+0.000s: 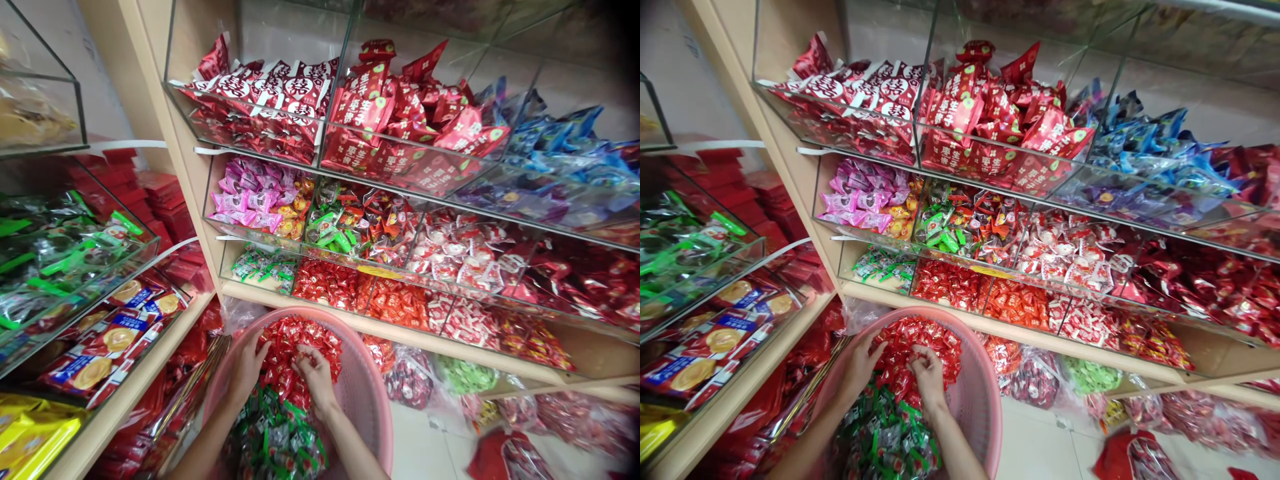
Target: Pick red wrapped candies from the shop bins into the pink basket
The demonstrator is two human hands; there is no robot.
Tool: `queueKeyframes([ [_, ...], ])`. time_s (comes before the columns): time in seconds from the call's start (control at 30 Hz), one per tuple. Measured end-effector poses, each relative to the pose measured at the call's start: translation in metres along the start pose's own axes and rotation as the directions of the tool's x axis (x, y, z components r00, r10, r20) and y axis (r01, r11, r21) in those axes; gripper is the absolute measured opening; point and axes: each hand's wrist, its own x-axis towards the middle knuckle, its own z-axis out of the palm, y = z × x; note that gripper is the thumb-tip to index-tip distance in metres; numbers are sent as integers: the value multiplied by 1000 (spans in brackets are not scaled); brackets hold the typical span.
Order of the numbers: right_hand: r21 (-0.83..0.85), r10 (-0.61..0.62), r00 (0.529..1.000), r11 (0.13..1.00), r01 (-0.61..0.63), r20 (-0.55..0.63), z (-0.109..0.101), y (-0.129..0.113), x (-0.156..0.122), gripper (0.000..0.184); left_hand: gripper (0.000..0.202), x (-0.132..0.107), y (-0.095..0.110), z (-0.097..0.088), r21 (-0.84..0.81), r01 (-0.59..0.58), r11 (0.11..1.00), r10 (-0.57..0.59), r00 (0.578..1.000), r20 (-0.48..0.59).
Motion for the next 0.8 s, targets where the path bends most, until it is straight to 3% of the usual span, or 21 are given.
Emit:
queueKeyframes([
  [0.27,-87,-104,995,991,103,-9,-10,-3,9,41,27,1,-4,-1,133,-107,985,109,994,-4],
  [0.47,-278,-252,964,935,219,-87,-27,-20,25,29,27,-1,-10,-1,133,-126,983,127,992,2],
  [0.63,-401,-394,918,848,346,-42,-35,-30,41,33,26,-4,-5,-17,117,-139,983,141,990,-9],
  [0.8,-488,-478,877,753,442,56,-22,-36,45,35,27,-11,-11,-36,102,-136,985,143,988,-61],
])
